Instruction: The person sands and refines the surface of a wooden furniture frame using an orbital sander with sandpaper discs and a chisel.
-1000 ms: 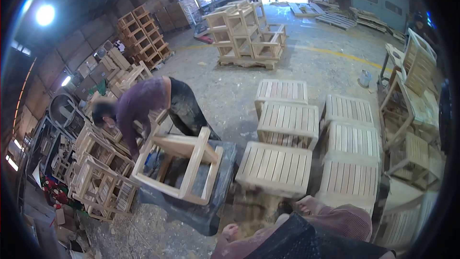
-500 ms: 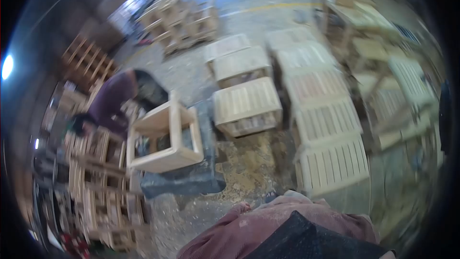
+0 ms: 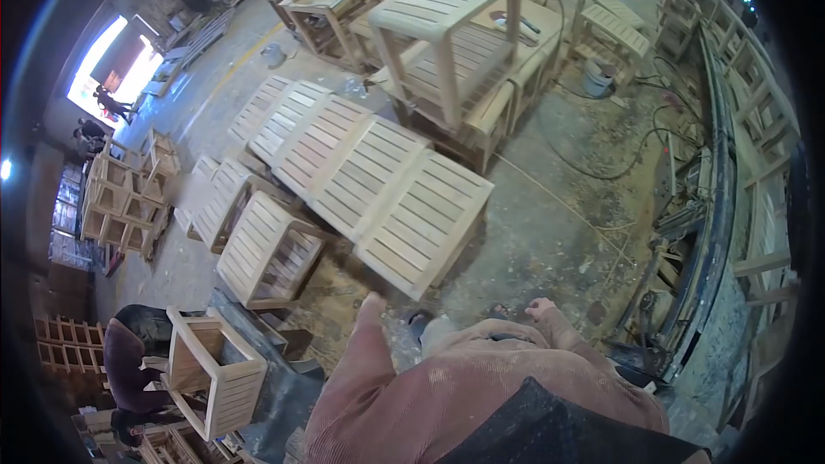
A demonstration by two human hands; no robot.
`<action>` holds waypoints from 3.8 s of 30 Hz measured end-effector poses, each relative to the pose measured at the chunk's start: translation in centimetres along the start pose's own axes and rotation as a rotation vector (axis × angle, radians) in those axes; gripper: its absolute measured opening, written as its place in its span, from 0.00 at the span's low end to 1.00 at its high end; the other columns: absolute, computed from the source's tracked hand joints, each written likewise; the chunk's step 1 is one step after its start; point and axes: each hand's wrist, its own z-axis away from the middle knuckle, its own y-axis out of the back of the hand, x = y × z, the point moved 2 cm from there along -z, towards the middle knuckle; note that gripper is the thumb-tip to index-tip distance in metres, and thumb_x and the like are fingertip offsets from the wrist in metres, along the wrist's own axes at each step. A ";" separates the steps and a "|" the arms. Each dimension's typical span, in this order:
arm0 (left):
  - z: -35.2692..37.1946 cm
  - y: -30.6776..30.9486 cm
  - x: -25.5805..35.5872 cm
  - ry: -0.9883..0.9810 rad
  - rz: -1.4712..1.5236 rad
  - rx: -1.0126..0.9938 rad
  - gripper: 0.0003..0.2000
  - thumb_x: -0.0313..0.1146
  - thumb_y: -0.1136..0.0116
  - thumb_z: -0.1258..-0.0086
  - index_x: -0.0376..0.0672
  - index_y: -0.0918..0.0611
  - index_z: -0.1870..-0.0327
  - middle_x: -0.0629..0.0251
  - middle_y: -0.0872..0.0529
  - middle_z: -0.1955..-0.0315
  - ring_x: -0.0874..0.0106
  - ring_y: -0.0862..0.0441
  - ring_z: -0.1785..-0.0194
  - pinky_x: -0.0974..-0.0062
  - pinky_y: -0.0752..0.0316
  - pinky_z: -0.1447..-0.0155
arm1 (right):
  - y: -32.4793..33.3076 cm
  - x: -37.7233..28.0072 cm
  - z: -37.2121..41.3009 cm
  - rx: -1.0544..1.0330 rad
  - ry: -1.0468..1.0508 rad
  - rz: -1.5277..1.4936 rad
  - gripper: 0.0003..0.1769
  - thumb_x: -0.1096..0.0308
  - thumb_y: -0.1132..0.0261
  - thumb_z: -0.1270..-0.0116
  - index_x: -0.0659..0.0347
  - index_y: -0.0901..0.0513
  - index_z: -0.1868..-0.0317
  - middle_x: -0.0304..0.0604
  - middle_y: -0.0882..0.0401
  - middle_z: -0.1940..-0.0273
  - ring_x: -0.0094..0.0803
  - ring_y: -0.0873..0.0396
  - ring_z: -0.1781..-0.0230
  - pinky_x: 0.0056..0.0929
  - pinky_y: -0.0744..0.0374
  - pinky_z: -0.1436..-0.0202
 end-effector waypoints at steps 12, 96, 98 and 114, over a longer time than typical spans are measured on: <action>7.3 6.1 58.1 -1.071 -0.174 -0.402 0.22 0.40 0.39 0.42 0.44 0.26 0.46 0.54 0.18 0.55 0.56 0.21 0.50 0.63 0.26 0.48 | 16.8 4.9 -11.5 0.165 0.003 -0.316 0.17 0.63 0.32 0.47 0.63 0.18 0.59 0.48 0.17 0.67 0.33 0.18 0.70 0.33 0.21 0.65; -20.4 52.7 104.0 0.162 1.156 -0.077 0.21 0.42 0.36 0.42 0.40 0.21 0.51 0.57 0.16 0.61 0.66 0.17 0.62 0.69 0.20 0.57 | 85.6 -63.0 -99.3 -0.610 -0.050 0.208 0.17 0.51 0.37 0.40 0.58 0.21 0.63 0.41 0.22 0.72 0.29 0.23 0.78 0.28 0.22 0.74; -19.5 57.8 105.0 -0.091 1.287 -0.110 0.16 0.38 0.37 0.39 0.39 0.20 0.53 0.57 0.16 0.62 0.68 0.17 0.62 0.71 0.22 0.56 | 88.4 -65.4 -93.3 -0.703 -0.061 -0.005 0.19 0.50 0.38 0.39 0.59 0.22 0.63 0.39 0.23 0.74 0.25 0.25 0.82 0.27 0.24 0.77; -12.3 75.4 107.4 -0.555 0.907 1.288 0.37 0.42 0.32 0.46 0.38 0.36 0.38 0.53 0.29 0.45 0.55 0.32 0.43 0.65 0.37 0.39 | 92.8 -68.7 -51.2 -1.276 0.310 -0.518 0.22 0.53 0.48 0.30 0.65 0.30 0.48 0.39 0.24 0.63 0.23 0.24 0.70 0.18 0.25 0.70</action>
